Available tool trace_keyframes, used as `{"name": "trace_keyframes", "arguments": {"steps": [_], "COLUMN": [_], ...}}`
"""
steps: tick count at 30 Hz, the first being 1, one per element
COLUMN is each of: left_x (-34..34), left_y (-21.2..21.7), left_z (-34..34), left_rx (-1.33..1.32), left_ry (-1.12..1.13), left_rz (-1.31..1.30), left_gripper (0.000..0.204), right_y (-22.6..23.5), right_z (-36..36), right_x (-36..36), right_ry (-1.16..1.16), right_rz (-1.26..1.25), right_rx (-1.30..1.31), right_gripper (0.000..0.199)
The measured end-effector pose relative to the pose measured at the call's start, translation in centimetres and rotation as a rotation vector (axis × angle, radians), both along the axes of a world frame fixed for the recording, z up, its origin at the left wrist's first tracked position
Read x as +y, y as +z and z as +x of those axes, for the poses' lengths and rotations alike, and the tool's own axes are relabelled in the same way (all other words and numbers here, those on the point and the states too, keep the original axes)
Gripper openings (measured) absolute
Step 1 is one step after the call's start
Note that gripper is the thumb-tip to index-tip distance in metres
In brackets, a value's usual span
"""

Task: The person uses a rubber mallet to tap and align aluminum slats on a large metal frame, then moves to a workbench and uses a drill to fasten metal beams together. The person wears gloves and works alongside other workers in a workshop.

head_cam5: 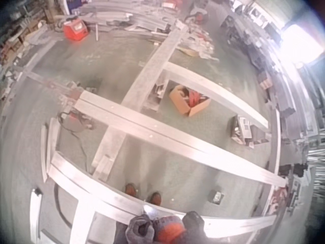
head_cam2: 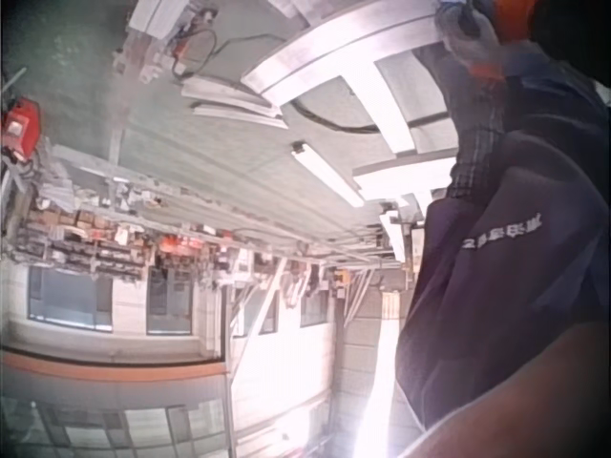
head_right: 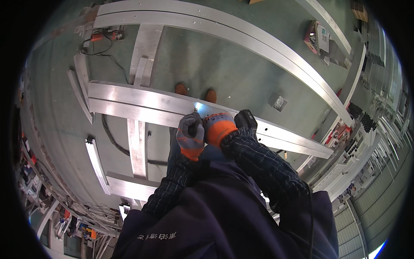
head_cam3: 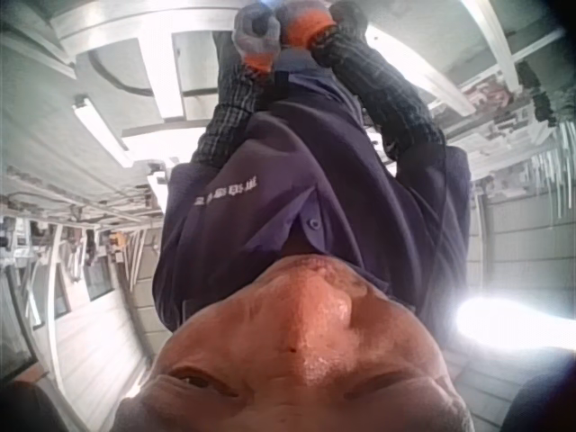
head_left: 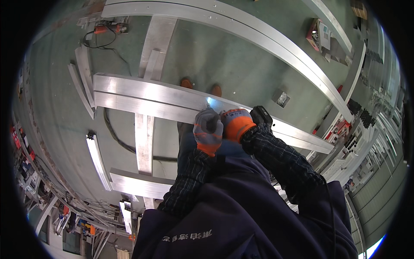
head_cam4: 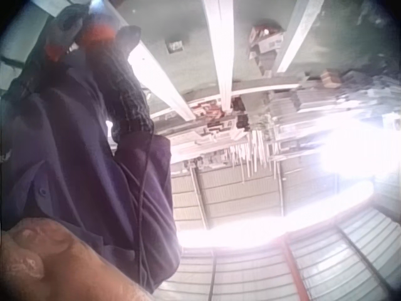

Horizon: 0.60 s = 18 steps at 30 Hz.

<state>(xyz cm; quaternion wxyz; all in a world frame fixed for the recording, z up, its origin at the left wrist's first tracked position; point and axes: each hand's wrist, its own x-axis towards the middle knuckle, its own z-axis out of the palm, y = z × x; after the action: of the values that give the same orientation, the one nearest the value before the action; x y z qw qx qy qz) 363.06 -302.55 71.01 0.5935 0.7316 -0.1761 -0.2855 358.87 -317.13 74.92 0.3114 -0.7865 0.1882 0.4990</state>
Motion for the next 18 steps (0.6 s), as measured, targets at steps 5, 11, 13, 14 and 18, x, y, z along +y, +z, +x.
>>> {"name": "trace_keyframes", "arguments": {"steps": [5, 11, 13, 14, 18], "left_x": [-1.5, -2.8, -2.1, -1.9, -0.6], "left_y": [-0.1, 0.5, 0.2, 0.1, 0.1], "left_z": [0.0, -0.1, -0.5, -0.5, -0.2], "left_rx": [-0.032, -0.149, -0.16, -0.172, -0.216], "left_ry": [-0.028, -0.076, -0.093, -0.104, -0.128], "left_rz": [0.07, 0.072, 0.043, 0.034, 0.001], "left_gripper": [0.014, 0.016, 0.017, 0.018, 0.019], "right_y": [-0.4, -1.6, -1.1, -0.4, -0.2], "right_z": [0.3, -2.2, -2.8, -2.5, -2.4], "right_x": [-1.9, -1.9, -1.0, -0.8, 0.5], "right_ry": [0.048, 0.028, 0.007, -0.019, -0.042], "right_rz": [0.007, -0.031, -0.021, -0.015, -0.014], "right_rx": [-0.012, -0.032, -0.018, -0.007, 0.027], "right_gripper": [0.046, 0.04, 0.041, 0.042, 0.045]}}
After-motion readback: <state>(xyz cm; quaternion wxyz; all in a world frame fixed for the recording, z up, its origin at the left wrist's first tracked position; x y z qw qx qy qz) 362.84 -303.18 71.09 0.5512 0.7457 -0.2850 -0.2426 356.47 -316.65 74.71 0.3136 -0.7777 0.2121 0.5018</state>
